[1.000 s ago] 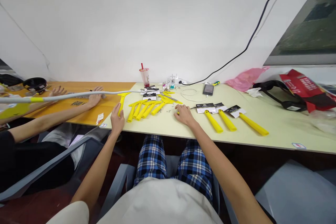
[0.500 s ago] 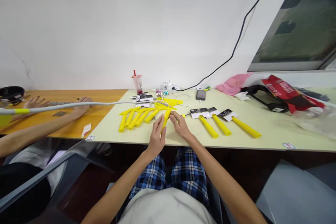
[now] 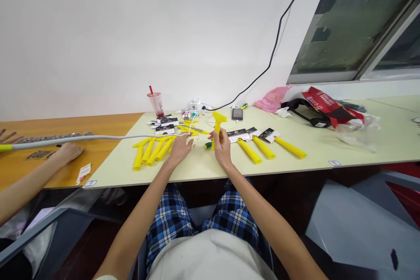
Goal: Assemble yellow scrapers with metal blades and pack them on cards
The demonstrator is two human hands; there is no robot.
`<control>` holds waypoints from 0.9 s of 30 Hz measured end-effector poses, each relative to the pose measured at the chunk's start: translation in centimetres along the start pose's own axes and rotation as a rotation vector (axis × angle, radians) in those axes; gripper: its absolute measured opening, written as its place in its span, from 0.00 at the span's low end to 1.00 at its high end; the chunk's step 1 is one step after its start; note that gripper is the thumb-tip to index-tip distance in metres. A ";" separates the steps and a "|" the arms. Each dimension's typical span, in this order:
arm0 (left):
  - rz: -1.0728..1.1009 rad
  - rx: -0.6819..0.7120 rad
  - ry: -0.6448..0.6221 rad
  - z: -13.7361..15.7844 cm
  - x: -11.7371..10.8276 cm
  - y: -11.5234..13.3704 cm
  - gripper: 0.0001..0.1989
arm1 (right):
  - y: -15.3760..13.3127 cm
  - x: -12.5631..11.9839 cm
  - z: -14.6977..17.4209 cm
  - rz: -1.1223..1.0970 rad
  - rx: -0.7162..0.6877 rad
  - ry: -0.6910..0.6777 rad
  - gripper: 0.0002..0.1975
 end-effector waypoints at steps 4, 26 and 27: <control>-0.109 -0.003 -0.036 -3.4 1.2 -1.5 0.20 | -0.4 0.4 0.4 0.067 -0.015 -0.047 0.19; -0.196 0.055 -0.330 -8.7 5.1 -3.2 0.18 | 1.9 1.5 0.4 -0.005 0.162 -0.083 0.19; -0.177 0.055 -0.333 -9.0 5.0 -3.4 0.19 | 1.9 1.4 0.4 -0.009 0.167 -0.081 0.19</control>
Point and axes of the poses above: each hand's wrist, its own z-axis away from the middle knuckle, its own x-axis out of the palm, y = z × x, the point moved 4 cm from there along -z, towards the middle knuckle, and after that the axes turned 5 degrees about y, right-handed, at the moved point
